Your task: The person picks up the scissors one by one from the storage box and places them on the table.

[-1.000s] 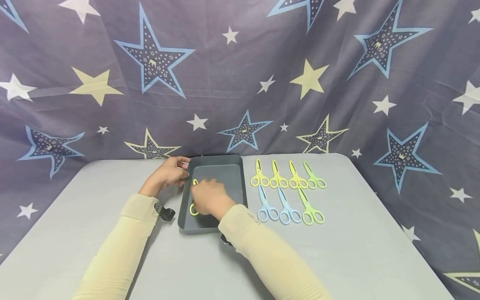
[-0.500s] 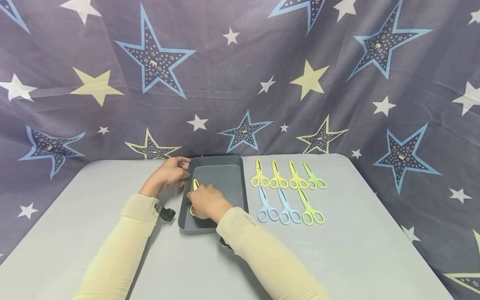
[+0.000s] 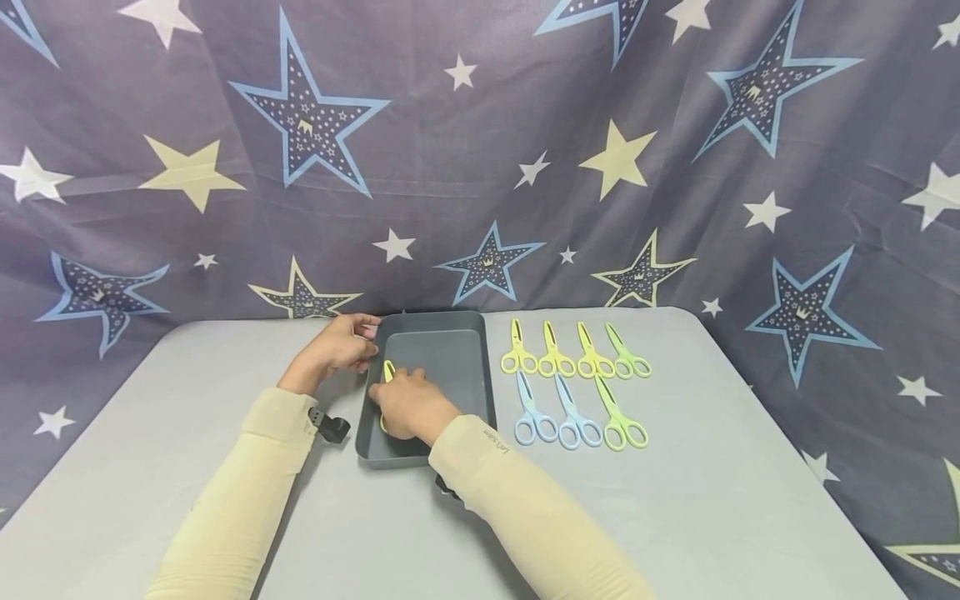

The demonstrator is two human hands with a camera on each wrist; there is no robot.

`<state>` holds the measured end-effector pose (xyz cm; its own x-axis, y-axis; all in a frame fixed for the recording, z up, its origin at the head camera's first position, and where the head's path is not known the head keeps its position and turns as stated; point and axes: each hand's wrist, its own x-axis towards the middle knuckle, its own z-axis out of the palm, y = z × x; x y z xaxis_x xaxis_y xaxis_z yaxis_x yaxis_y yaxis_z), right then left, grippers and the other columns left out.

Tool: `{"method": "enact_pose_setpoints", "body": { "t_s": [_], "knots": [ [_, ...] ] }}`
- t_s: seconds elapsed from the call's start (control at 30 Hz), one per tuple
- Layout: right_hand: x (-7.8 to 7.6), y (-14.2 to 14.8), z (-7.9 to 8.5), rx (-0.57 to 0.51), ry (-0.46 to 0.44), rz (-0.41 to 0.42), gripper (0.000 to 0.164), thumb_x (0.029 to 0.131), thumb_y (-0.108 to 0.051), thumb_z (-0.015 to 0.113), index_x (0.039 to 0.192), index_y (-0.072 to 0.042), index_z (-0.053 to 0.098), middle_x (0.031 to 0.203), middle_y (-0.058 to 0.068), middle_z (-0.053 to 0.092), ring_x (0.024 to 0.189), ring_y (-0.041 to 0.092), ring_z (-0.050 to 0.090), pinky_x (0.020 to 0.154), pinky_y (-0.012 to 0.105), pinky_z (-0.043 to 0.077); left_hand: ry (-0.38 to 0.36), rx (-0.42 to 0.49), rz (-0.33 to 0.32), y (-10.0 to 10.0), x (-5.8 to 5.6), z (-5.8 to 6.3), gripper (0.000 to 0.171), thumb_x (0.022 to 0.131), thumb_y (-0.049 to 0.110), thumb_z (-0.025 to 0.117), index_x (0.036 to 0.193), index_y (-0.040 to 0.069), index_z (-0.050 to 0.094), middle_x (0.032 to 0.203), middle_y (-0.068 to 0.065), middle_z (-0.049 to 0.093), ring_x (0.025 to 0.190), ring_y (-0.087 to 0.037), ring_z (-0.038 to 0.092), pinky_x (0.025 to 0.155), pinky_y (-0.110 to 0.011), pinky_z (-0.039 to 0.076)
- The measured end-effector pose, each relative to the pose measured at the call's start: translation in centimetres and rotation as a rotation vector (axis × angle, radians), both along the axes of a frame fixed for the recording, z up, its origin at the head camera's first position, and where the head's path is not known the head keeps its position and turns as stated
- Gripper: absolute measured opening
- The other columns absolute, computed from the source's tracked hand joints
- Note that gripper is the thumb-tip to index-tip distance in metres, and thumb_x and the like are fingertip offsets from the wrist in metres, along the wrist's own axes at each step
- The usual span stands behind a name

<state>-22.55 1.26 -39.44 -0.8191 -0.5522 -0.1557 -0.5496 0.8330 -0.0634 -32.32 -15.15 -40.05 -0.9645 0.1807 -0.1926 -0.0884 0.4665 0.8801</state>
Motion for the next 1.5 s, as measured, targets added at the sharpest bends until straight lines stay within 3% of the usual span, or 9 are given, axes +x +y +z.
{"method": "enact_pose_setpoints", "body": {
  "t_s": [0.33,0.67,0.83,1.07,1.33,1.5],
  "knots": [
    [0.0,-0.2,0.0,0.001,-0.028,-0.010,0.014,0.093,-0.021,0.072,0.091,-0.024,0.058,0.104,0.010,0.058,0.094,0.030,0.053,0.076,0.040,0.052,0.005,-0.003,-0.005,0.0,0.0,0.0,0.066,0.085,-0.010,0.053,0.150,-0.004,0.041,0.123,-0.021,0.048,0.073,-0.017,0.056,0.058,-0.027,0.057],
    [0.3,-0.1,-0.2,0.015,0.006,0.002,0.015,0.092,-0.023,0.073,0.091,-0.024,0.059,0.102,0.010,0.060,0.093,0.030,0.055,0.073,0.040,0.053,0.009,-0.002,-0.005,0.0,0.1,0.1,0.067,0.084,-0.011,0.053,0.150,-0.005,0.040,0.125,-0.023,0.048,0.073,-0.017,0.056,0.058,-0.028,0.057],
    [0.4,0.1,-0.2,0.033,0.020,0.009,0.012,0.093,-0.024,0.072,0.101,-0.023,0.063,0.104,0.013,0.061,0.094,0.031,0.056,0.071,0.041,0.054,0.002,-0.001,-0.005,0.0,0.1,0.0,0.067,0.085,-0.011,0.053,0.151,-0.005,0.040,0.126,-0.023,0.047,0.073,-0.017,0.056,0.059,-0.028,0.057],
    [0.4,0.5,-0.3,0.051,0.033,0.006,0.025,0.094,-0.022,0.070,0.118,-0.026,0.066,0.111,0.015,0.062,0.095,0.032,0.056,0.069,0.041,0.055,0.000,-0.007,-0.009,0.0,0.0,-0.1,0.066,0.086,-0.010,0.054,0.150,-0.005,0.040,0.119,-0.018,0.048,0.073,-0.017,0.056,0.060,-0.030,0.058],
    [0.3,1.3,0.0,0.060,0.086,0.006,0.026,0.095,-0.027,0.071,0.120,-0.027,0.066,0.111,0.014,0.061,0.094,0.030,0.053,0.065,0.038,0.054,-0.010,-0.002,-0.001,0.1,0.1,0.1,0.067,0.085,-0.011,0.053,0.150,-0.004,0.041,0.126,-0.024,0.047,0.072,-0.017,0.056,0.059,-0.029,0.057],
    [0.5,2.0,0.5,0.070,0.110,0.014,0.034,0.096,-0.028,0.070,0.130,-0.027,0.065,0.115,0.015,0.061,0.094,0.029,0.052,0.061,0.035,0.054,-0.005,-0.003,-0.002,0.0,0.1,0.1,0.066,0.085,-0.011,0.053,0.150,-0.005,0.041,0.129,-0.026,0.047,0.074,-0.017,0.056,0.059,-0.028,0.057]
  ]
}}
